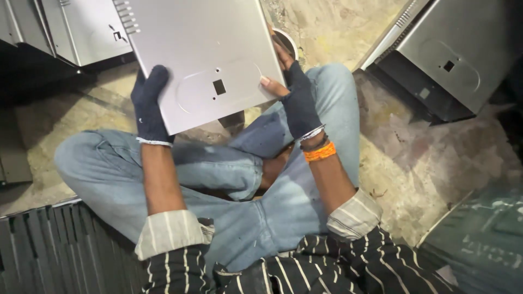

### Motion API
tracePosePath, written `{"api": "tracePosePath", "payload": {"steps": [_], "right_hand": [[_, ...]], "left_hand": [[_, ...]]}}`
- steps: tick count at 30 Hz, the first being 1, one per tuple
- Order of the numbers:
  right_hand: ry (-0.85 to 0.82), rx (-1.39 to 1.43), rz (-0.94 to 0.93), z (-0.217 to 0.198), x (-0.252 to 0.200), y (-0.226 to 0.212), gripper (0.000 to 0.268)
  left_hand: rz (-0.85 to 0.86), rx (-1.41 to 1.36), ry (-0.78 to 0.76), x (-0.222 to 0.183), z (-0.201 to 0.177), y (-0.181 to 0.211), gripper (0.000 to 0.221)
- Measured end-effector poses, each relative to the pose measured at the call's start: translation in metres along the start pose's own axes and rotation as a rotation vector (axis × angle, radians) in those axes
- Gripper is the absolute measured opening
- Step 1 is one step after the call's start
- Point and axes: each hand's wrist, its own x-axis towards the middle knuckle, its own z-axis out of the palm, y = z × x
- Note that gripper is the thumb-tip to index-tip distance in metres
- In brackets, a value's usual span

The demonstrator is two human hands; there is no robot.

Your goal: Using a hammer to adjust or assemble metal enclosures on a production floor.

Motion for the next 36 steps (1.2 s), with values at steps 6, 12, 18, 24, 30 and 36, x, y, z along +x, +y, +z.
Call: {"api": "tracePosePath", "payload": {"steps": [6, 12, 18, 24, 30, 36], "right_hand": [[0.035, -0.034, 0.066, -0.008, 0.003, 0.035, 0.074], [0.031, -0.102, 0.101, -0.008, 0.006, 0.042, 0.071], [0.04, -0.014, 0.126, -0.006, 0.009, 0.041, 0.073], [0.055, -0.171, 0.123, -0.009, 0.011, 0.046, 0.073], [0.047, -0.205, 0.087, -0.012, 0.012, 0.055, 0.075], [0.046, -0.274, 0.079, -0.008, 0.011, 0.045, 0.073]], "left_hand": [[-0.033, 0.02, 0.016, 0.006, -0.016, -0.022, 0.054], [-0.042, -0.007, 0.046, 0.015, -0.026, -0.034, 0.052], [-0.044, 0.007, 0.049, 0.021, -0.032, -0.039, 0.053], [-0.057, 0.001, 0.04, 0.022, -0.03, -0.037, 0.052], [-0.048, 0.028, 0.079, 0.025, -0.038, -0.044, 0.051], [-0.037, 0.04, 0.061, 0.024, -0.037, -0.044, 0.05]]}}
